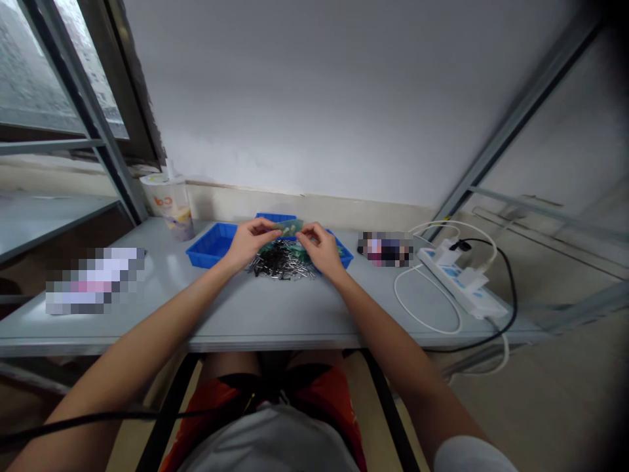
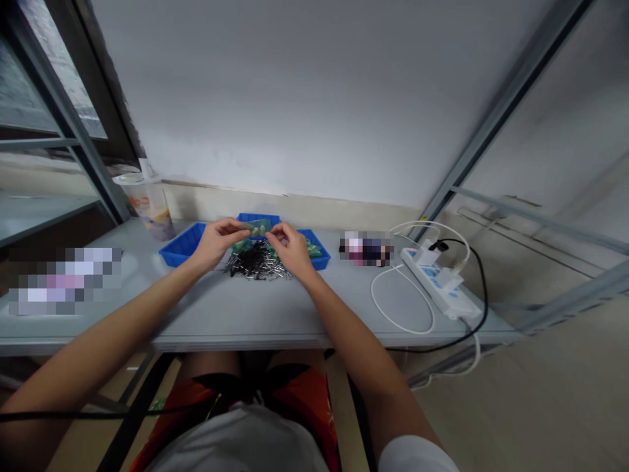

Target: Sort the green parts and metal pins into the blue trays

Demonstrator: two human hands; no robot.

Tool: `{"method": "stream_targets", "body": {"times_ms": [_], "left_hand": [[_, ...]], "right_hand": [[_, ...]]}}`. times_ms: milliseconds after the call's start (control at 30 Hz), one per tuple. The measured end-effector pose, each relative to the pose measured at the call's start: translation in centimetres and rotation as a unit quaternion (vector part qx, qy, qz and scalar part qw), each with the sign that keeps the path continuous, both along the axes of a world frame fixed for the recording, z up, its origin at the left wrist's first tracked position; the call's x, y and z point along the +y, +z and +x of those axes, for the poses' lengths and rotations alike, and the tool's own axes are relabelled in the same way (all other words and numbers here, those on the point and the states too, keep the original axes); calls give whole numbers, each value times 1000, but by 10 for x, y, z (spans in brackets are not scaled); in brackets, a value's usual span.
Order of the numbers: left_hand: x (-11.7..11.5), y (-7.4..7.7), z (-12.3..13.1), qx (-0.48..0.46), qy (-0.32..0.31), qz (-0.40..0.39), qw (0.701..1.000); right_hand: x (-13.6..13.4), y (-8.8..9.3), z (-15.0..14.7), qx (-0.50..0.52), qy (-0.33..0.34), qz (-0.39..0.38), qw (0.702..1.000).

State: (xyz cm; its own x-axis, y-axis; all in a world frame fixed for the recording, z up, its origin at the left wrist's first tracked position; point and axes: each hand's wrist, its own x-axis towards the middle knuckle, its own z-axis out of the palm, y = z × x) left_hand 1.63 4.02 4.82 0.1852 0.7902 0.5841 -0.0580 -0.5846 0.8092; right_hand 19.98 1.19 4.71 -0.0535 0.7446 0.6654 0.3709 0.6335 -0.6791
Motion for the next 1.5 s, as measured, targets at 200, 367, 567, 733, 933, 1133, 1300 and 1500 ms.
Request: {"method": "stream_targets", "body": {"times_ms": [200,367,567,733,933,1133,1300,1500], "left_hand": [[-4,2,1,-16,4,-10,1000],[-9,3,3,-3,3,-8,1000],[-6,0,1,8,0,20,1000],[-9,1,2,24,-2,21,1000],[-10,3,2,48,10,32,998],[-7,-2,0,63,0,44,997],[-7,-1,-1,97,21,65,993],[-9,3,-3,98,20,73,992]], "right_hand": [[1,0,1,37,35,-41,998],[-2,4,3,-14,26,-52,998],[-2,6,2,-31,55,-66,996],[-3,9,3,9,98,-80,992],[-5,10,5,19,126,-104,986],[-2,8,6,5,168,-125,978],[-1,7,6,-18,155,-158,975],[-1,6,6,-52,142,-172,974]]}}
